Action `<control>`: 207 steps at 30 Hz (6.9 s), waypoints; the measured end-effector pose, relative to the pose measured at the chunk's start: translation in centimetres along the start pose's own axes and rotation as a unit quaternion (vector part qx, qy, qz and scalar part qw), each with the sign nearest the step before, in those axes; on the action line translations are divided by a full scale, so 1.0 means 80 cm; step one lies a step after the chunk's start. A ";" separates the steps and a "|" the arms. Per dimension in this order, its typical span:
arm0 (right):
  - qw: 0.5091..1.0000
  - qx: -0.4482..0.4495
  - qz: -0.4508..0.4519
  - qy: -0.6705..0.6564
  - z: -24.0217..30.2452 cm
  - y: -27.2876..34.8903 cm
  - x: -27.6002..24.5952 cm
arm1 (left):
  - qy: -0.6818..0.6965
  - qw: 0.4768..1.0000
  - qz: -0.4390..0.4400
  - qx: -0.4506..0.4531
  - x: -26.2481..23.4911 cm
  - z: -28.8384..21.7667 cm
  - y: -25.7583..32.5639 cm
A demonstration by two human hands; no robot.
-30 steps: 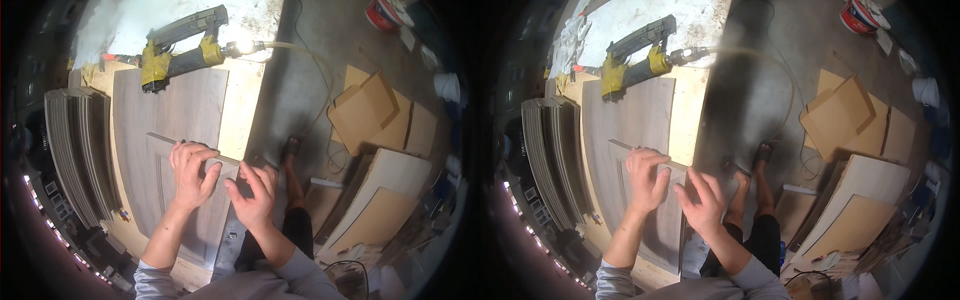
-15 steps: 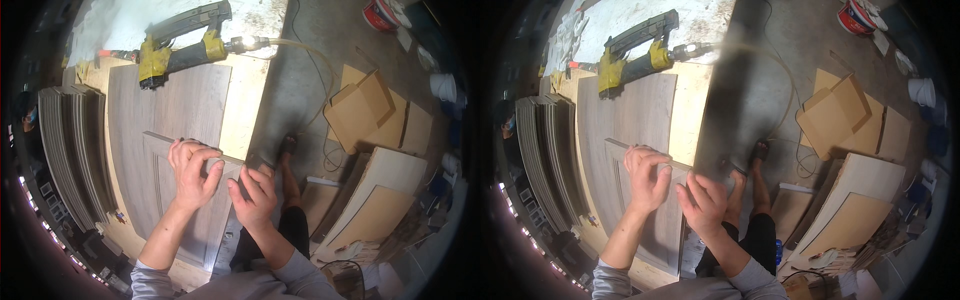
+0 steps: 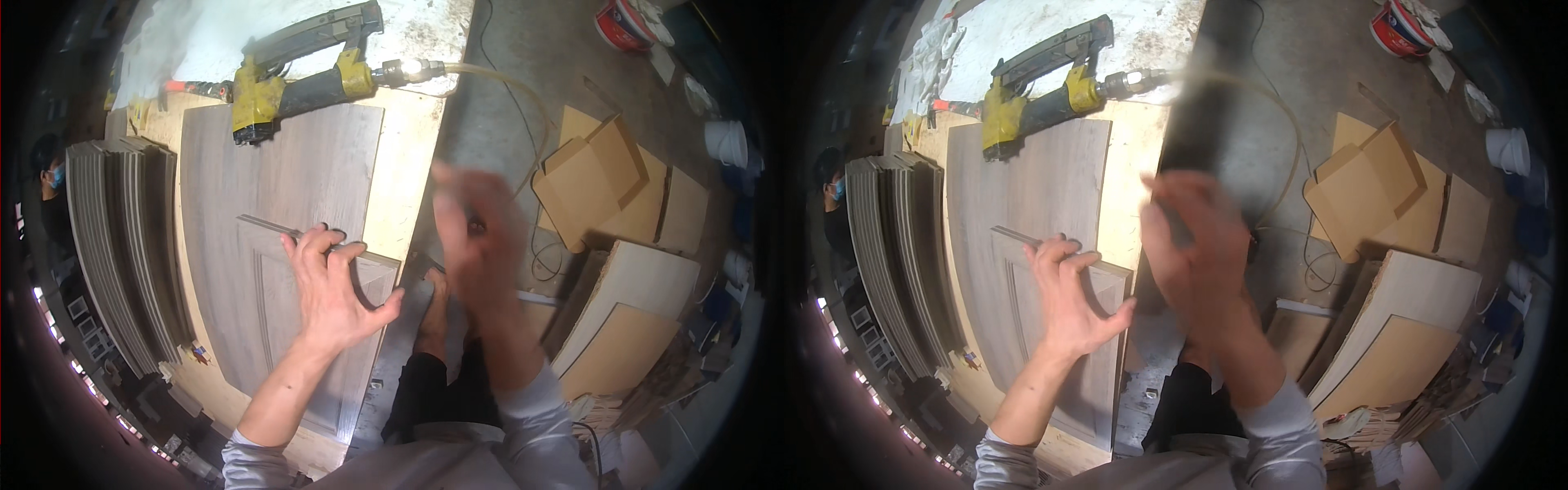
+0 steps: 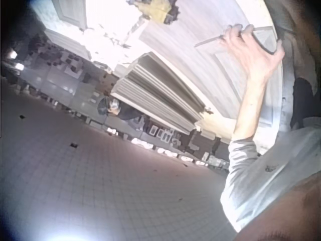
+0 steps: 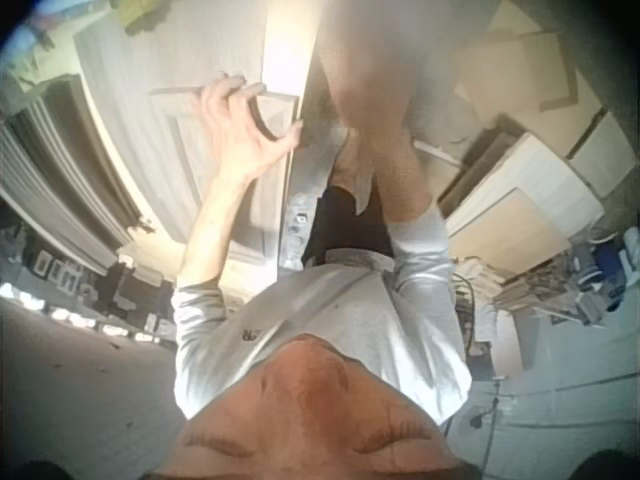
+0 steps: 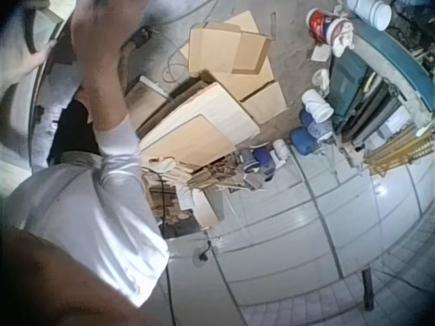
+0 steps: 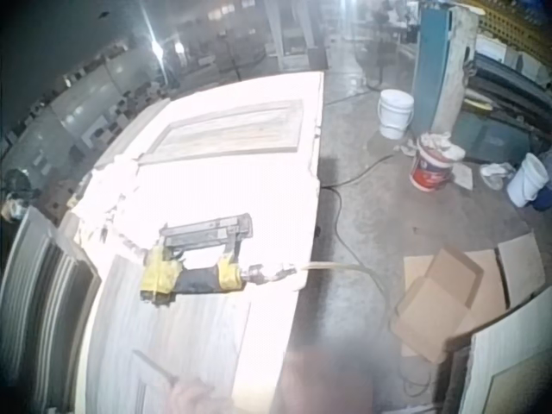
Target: Assembling wooden furniture panels using a pneumatic nail gun and applying wood glue to trim pieces.
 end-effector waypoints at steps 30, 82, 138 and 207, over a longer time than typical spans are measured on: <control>0.908 0.264 0.144 -0.290 -0.076 0.084 -0.094 | 0.001 0.999 -0.012 0.053 0.017 0.001 0.023; 0.814 0.306 0.233 -0.436 -0.111 0.200 -0.130 | 0.042 0.995 -0.042 -0.085 0.007 -0.048 0.173; 0.958 -0.027 0.274 0.078 0.041 0.156 0.053 | 0.090 0.960 -0.141 -0.224 0.006 0.011 0.169; 0.749 0.421 0.249 -0.447 -0.040 0.184 -0.075 | 0.017 0.972 -0.112 -0.204 0.019 -0.009 0.153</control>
Point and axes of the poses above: each hand's wrist, its own y-axis away from the middle knuckle, its own x-axis out of the palm, z = x × y, the point moved 7 cm from there along -y, towards the middle knuckle, and after that the axes turned 1 degree about -z, right-handed, at the moved point
